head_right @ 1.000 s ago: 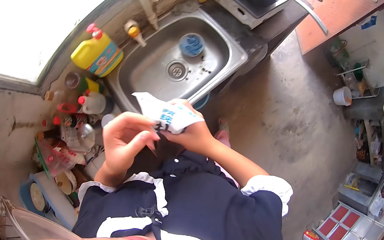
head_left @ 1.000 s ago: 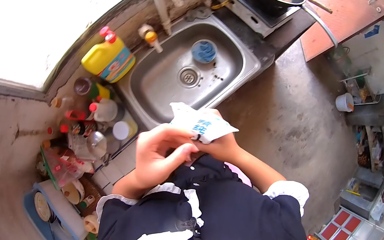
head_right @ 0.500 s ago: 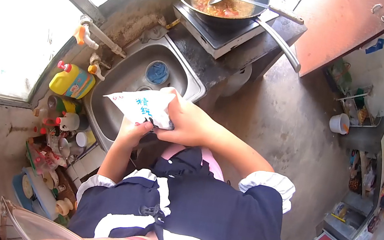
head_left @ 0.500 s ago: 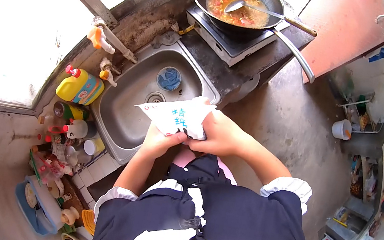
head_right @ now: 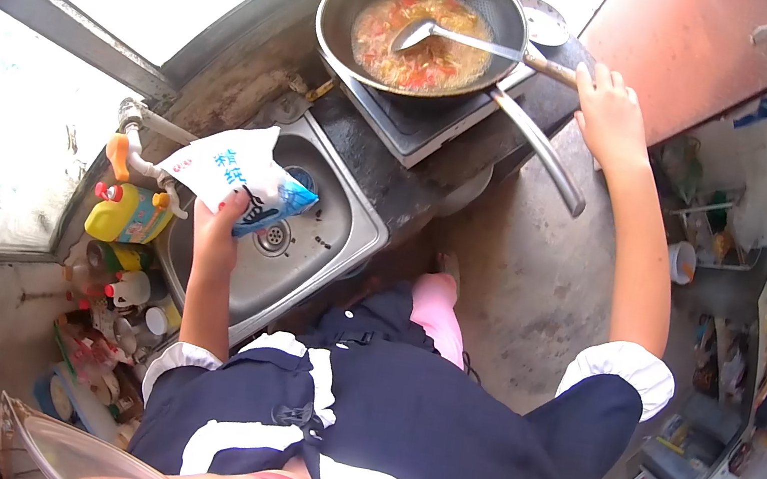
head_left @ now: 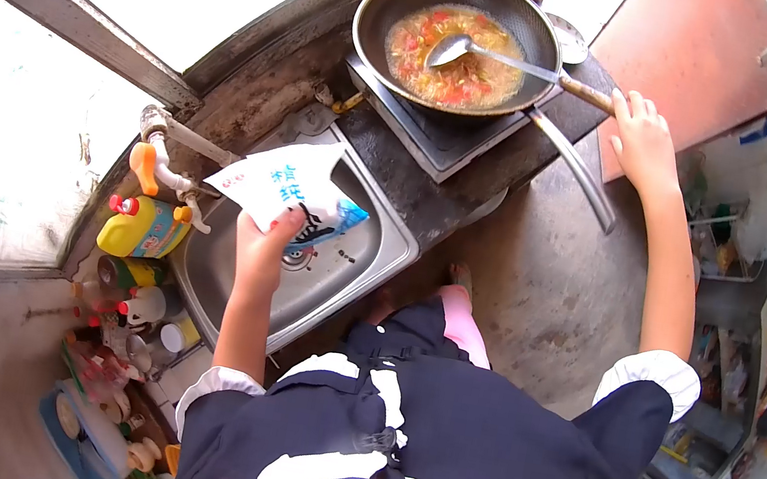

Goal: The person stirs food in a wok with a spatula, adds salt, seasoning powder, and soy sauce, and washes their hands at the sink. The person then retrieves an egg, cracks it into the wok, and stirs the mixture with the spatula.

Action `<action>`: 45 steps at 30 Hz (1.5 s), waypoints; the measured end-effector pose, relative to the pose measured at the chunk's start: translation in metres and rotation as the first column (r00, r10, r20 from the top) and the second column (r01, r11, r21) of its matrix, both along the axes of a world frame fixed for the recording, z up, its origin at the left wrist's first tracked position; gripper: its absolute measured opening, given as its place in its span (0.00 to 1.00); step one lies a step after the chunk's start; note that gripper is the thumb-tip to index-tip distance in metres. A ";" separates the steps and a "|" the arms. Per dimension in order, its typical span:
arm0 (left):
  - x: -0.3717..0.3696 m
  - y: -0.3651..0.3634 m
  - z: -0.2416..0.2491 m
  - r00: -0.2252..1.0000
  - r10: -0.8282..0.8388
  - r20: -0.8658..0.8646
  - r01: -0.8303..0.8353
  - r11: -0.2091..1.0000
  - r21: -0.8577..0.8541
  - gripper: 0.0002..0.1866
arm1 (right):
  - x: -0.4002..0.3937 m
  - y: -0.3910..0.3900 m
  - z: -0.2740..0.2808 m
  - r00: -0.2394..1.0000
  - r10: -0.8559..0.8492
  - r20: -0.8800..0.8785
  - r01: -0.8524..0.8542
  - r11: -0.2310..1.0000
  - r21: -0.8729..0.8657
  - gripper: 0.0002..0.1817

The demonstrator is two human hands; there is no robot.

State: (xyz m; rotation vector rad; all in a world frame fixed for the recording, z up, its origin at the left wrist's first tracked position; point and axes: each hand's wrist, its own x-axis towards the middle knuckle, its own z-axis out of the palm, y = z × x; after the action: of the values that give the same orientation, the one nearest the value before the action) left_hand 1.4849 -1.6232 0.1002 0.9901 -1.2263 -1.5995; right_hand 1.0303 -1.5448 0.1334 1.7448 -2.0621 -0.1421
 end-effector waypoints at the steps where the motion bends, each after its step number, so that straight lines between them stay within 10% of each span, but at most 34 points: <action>1: -0.006 -0.004 0.000 0.999 0.036 -0.006 -0.037 0.999 -0.011 0.17 | -0.019 -0.007 -0.005 0.999 0.045 0.002 -0.045 0.998 0.043 0.25; 7: -0.049 -0.004 0.003 0.981 0.196 0.016 -0.195 0.980 -0.033 0.18 | -0.087 -0.043 -0.038 0.944 0.204 0.258 -0.250 0.955 0.161 0.19; 14: -0.085 0.006 0.010 0.942 0.324 0.090 -0.320 0.946 -0.056 0.19 | -0.113 -0.053 0.016 0.861 0.474 -0.185 -0.493 0.868 -0.066 0.15; 19: -0.103 0.005 0.028 0.918 0.347 0.194 -0.332 0.937 -0.105 0.17 | -0.141 -0.051 0.036 0.851 0.522 -0.047 -0.522 0.836 -0.166 0.14; 26: -0.116 0.000 0.043 0.909 0.320 0.267 -0.302 0.947 -0.106 0.21 | -0.154 -0.042 0.044 0.749 0.429 0.506 -0.406 0.900 -0.161 0.10; 31: -0.127 -0.005 0.044 0.907 0.318 0.274 -0.286 0.946 -0.152 0.20 | -0.161 -0.042 0.046 0.459 0.142 0.877 -0.259 0.966 -0.021 0.10; 34: -0.132 -0.004 0.046 0.893 0.319 0.317 -0.290 0.947 -0.138 0.18 | -0.158 -0.042 0.052 0.278 -0.018 0.961 -0.222 0.971 0.082 0.12; 45: -0.131 0.004 0.035 0.914 0.330 0.237 -0.316 0.944 -0.096 0.20 | -0.139 -0.076 0.021 0.399 0.010 0.917 -0.237 0.967 0.093 0.14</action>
State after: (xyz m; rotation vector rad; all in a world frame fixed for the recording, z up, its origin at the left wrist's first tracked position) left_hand 1.3538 -1.6191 0.1348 1.3150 -1.1913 -1.2018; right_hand 0.8918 -1.6211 0.1542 2.4420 -2.6543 0.9232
